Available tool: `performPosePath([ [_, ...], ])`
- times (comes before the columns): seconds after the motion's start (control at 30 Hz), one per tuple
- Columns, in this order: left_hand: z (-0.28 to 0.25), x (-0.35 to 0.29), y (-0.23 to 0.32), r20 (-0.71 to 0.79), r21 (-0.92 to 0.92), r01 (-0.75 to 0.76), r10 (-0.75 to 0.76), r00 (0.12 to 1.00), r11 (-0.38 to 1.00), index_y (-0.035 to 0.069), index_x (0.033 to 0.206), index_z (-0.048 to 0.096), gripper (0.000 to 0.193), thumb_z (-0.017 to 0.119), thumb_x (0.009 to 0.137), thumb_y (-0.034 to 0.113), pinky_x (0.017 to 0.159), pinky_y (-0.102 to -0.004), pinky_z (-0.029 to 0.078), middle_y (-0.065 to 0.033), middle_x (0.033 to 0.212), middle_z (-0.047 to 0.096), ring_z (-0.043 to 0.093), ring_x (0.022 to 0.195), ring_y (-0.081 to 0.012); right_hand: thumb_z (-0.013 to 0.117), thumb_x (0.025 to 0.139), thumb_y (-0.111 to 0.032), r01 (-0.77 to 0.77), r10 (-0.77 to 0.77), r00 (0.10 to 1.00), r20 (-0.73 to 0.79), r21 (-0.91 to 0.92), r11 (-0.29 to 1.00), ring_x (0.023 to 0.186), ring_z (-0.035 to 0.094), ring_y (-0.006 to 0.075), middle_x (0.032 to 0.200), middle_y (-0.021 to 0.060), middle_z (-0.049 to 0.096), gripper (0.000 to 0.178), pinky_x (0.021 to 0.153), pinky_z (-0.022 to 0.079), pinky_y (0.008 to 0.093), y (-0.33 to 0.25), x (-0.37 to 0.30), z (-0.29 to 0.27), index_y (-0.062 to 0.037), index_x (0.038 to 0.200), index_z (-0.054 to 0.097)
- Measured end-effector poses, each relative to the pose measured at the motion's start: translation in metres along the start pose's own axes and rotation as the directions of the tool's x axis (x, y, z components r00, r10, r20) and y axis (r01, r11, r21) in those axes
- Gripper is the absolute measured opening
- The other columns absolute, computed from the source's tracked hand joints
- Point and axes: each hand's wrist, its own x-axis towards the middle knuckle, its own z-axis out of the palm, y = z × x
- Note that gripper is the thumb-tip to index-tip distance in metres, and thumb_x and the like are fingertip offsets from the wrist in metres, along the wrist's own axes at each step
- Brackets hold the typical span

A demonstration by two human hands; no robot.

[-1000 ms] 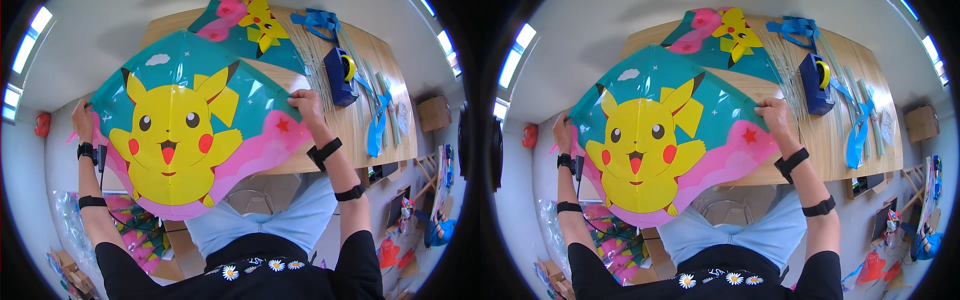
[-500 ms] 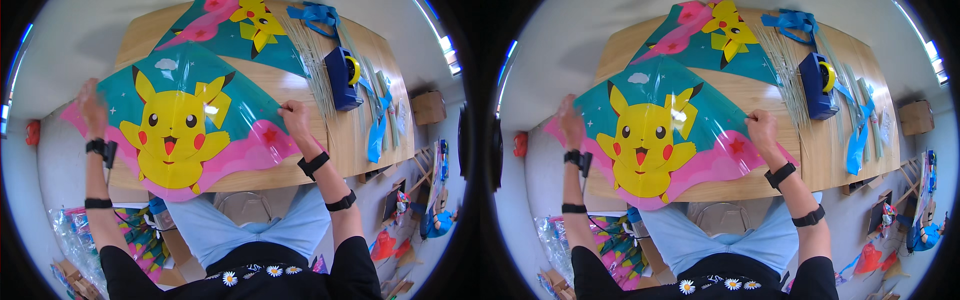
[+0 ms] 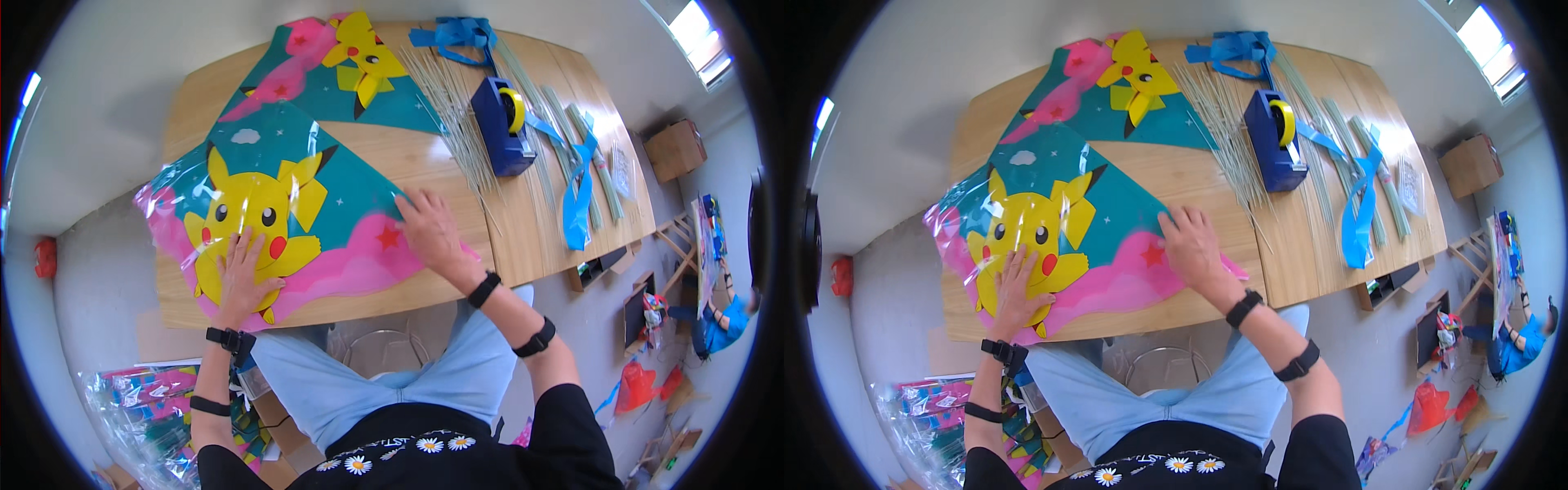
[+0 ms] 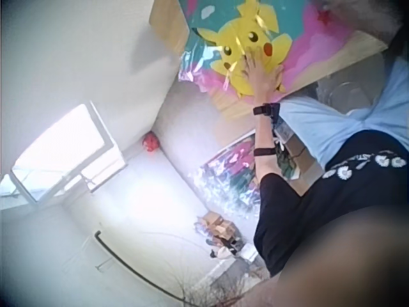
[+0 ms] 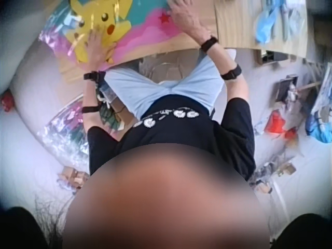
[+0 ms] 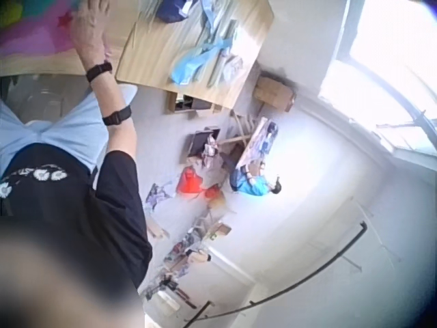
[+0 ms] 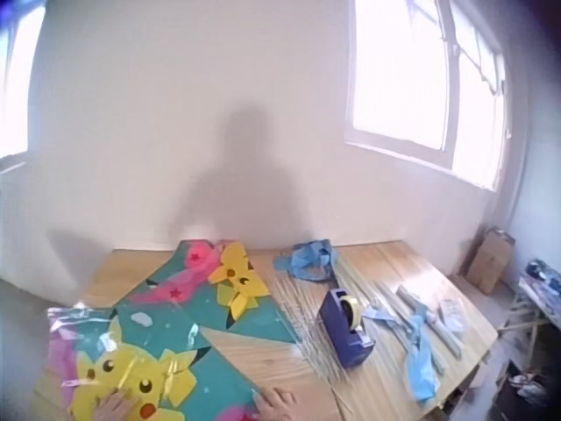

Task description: Assembling a character-themed kite by attaching plastic film and tape to a frame.

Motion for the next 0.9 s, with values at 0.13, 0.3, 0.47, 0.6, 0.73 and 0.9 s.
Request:
performPosePath([
  [0.13,0.001,0.000,-0.012,-0.036,-0.027,-0.042,0.041,0.999,0.999,0.018,0.146,0.043,0.089,0.078,0.070,0.049,0.111,-0.0675,0.012,-0.0103,0.158,0.027,0.018,0.147,-0.0331,0.072,0.077,-0.022,0.031,-0.025,0.998,0.062,-0.100,0.995,0.119,0.049,0.0335,0.124,0.0164,0.055,0.047,0.098,0.040,0.0466,0.003,-0.026,-0.004,-0.0028,0.118,0.059],
  [0.3,0.007,-0.026,-0.040,-0.361,-0.139,-0.162,0.102,0.927,0.977,0.009,0.138,0.049,0.069,0.074,0.078,0.030,0.110,-0.0514,0.030,-0.0148,0.145,0.046,0.039,0.136,-0.0343,0.066,0.085,-0.023,-0.024,0.027,0.995,0.094,-0.033,0.999,0.110,0.054,0.0377,0.114,0.0178,0.059,0.039,0.094,0.041,0.0497,0.012,-0.029,-0.013,-0.0032,0.117,0.058],
  [0.47,0.002,-0.147,-0.106,-0.551,-0.238,0.208,-0.308,0.775,0.949,0.004,0.109,0.064,0.030,0.069,0.080,0.011,0.082,-0.0418,0.051,-0.0200,0.104,0.067,0.064,0.098,-0.0357,0.061,0.088,-0.005,-0.139,0.101,0.985,0.137,0.303,0.943,0.073,0.062,0.0289,0.080,0.0144,0.063,0.009,0.066,0.046,0.0379,-0.028,-0.056,-0.056,-0.0042,0.094,0.069],
  [0.6,0.032,-0.259,-0.138,-0.554,-0.346,0.540,-0.632,0.542,0.767,0.005,0.094,0.065,0.012,0.065,0.082,0.009,0.070,-0.0430,0.052,-0.0171,0.083,0.069,0.068,0.081,-0.0341,0.064,0.087,-0.004,-0.165,0.088,0.959,0.270,0.279,0.946,0.066,0.057,0.0249,0.071,0.0131,0.059,0.006,0.061,0.043,0.0349,-0.045,-0.089,-0.049,0.0002,0.083,0.063],
  [0.73,0.070,-0.325,-0.137,-0.448,-0.405,0.657,-0.765,0.464,0.636,0.003,0.090,0.064,0.012,0.066,0.079,0.006,0.068,-0.0392,0.052,-0.0163,0.080,0.067,0.068,0.077,-0.0304,0.068,0.084,-0.005,-0.205,0.038,0.887,0.460,0.320,0.925,0.059,0.053,0.0220,0.065,0.0119,0.055,0.017,0.056,0.039,0.0343,-0.111,-0.081,-0.031,0.0020,0.072,0.057],
  [0.9,0.108,-0.260,-0.131,-0.523,-0.033,0.400,-0.356,0.774,0.916,0.006,0.082,0.063,0.011,0.064,0.071,0.004,0.080,-0.0399,0.047,-0.0102,0.080,0.063,0.061,0.088,-0.0285,0.072,0.080,-0.006,0.070,-0.244,0.868,0.432,0.380,0.922,0.058,0.052,0.0273,0.064,0.0135,0.053,0.021,0.055,0.039,0.0389,-0.192,-0.058,-0.009,0.0002,0.069,0.055],
])
